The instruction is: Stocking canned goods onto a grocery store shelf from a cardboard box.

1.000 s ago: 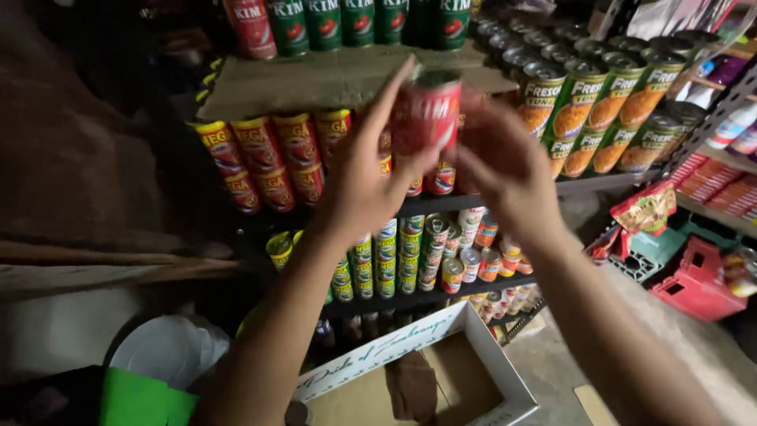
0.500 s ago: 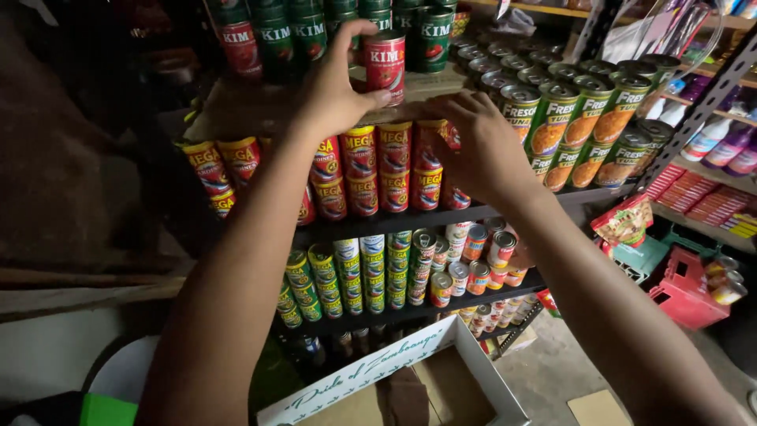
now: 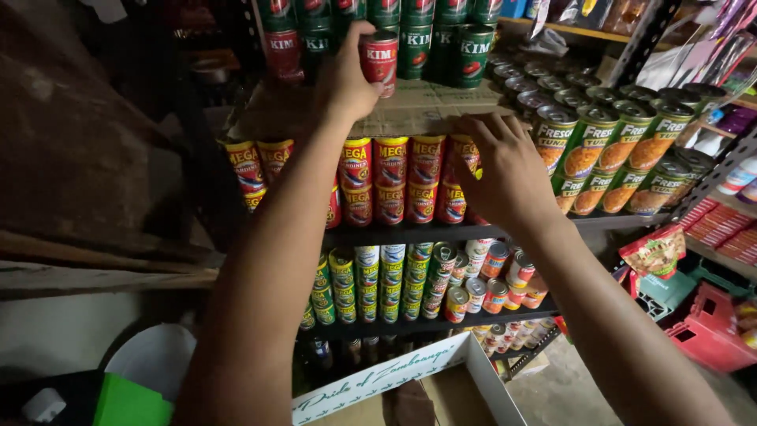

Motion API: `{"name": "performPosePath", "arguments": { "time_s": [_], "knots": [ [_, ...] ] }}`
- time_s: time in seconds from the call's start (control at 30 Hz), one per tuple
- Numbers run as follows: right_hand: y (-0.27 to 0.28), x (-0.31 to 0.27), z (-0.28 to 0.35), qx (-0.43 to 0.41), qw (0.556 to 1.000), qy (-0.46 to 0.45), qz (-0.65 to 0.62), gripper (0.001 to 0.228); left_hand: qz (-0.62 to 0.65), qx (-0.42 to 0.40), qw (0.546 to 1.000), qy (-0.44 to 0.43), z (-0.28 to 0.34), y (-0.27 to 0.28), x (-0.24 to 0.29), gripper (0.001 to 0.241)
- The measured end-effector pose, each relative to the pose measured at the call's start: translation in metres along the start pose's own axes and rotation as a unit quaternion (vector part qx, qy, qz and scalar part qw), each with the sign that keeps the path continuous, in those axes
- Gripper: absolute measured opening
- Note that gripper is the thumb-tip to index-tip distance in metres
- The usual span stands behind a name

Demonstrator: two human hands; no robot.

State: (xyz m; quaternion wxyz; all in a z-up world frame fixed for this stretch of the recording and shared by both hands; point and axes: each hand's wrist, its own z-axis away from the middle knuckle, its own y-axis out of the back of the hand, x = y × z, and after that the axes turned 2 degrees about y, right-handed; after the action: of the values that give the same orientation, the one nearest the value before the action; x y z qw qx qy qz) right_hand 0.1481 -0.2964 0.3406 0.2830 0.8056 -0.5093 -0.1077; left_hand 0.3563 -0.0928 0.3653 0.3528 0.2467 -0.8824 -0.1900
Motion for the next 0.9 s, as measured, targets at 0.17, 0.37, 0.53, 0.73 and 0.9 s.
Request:
{"name": "performPosePath", "arguments": {
  "time_s": [0.17,0.37,0.53,0.73,0.9],
  "knots": [
    [0.001,-0.002,0.001,0.000,1.000,0.002,0.005,0.043,-0.040,0.043,0.998,0.035,-0.007,-0.005,-0.011,0.095],
    [0.000,-0.001,0.003,-0.014,1.000,-0.003,0.002,0.054,-0.024,0.089,0.993,0.070,-0.004,-0.011,-0.016,0.084],
    [0.001,-0.003,0.003,-0.016,1.000,-0.006,0.004,0.055,-0.033,0.102,0.993,0.044,0.002,-0.006,-0.012,0.068],
    [0.006,-0.001,0.010,-0.011,0.998,0.027,-0.052,0.048,0.024,0.110,0.990,-0.080,0.069,0.052,0.043,0.020],
    [-0.025,-0.028,0.073,0.077,0.990,0.046,-0.109,0.061,0.059,0.082,0.980,-0.174,0.211,0.113,0.114,0.013]
  ]
}}
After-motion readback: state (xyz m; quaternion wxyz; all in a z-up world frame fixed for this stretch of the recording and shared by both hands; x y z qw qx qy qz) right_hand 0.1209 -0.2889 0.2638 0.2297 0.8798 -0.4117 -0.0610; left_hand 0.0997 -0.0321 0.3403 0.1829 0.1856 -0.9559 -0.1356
